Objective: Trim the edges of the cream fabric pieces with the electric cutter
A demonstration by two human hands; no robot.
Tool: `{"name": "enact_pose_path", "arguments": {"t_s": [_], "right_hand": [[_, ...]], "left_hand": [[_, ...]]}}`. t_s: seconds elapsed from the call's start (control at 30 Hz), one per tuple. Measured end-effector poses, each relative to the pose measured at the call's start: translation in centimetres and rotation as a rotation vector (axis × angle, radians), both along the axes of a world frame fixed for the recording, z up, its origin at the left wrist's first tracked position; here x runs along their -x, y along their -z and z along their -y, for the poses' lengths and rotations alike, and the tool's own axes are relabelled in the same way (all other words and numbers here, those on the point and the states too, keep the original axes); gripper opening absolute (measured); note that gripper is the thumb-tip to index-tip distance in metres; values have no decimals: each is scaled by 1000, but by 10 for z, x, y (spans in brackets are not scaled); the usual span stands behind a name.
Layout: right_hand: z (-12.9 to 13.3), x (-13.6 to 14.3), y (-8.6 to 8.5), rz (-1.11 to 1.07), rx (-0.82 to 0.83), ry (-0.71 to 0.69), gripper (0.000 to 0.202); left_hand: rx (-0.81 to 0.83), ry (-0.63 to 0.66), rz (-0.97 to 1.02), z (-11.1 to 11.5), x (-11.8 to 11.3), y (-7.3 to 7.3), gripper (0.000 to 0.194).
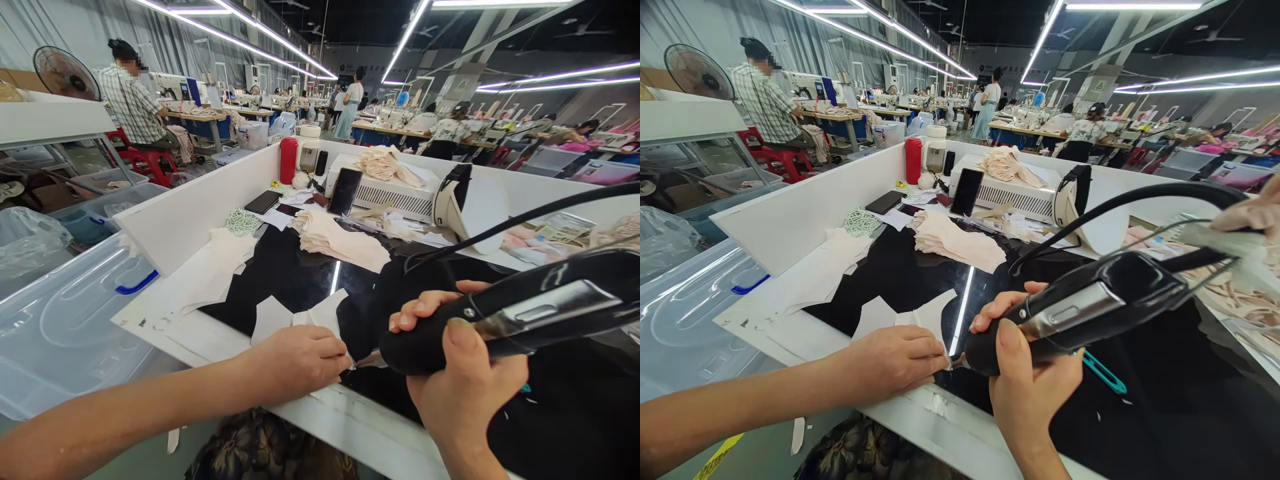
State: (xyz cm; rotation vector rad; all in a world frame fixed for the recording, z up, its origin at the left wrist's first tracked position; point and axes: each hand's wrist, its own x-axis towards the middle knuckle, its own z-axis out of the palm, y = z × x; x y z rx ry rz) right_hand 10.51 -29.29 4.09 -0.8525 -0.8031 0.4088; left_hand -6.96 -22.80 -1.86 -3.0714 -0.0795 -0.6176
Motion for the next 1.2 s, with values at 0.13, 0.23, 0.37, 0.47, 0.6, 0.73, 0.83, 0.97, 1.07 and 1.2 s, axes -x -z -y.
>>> {"name": "enact_pose_path", "arguments": {"t_s": [0.13, 0.23, 0.37, 0.47, 0.6, 0.73, 0.83, 0.97, 1.07, 1.2], "right_hand": [[0, 1, -1, 1, 1, 2, 40], [0, 2, -3, -2, 4, 5, 39], [-1, 2, -5, -13, 22, 15, 38], [0, 2, -6, -21, 33, 28, 39], [0, 2, -8, -18, 42, 37, 41], [-6, 1, -11, -18, 30, 55, 41], [-11, 1, -12, -33, 24, 69, 39], [-15, 1, -12, -37, 35, 68, 39], [-15, 2, -10, -28, 36, 69, 40], [-15, 3, -9, -7, 38, 79, 40]], "left_hand": [[12, -6, -28, 1, 1, -1, 26], [27, -10, -35, 2, 1, -2, 23], [28, -16, -14, 2, 2, -1, 21], [26, -33, 22, 1, 3, 1, 21], [39, -47, 85, 1, 3, 4, 21], [60, -45, 97, 1, 4, 5, 20], [66, -47, 103, 1, 4, 5, 19], [78, -53, 134, 1, 5, 7, 19], [89, -60, 139, 1, 5, 10, 18], [123, -72, 145, 1, 5, 13, 21]]}}
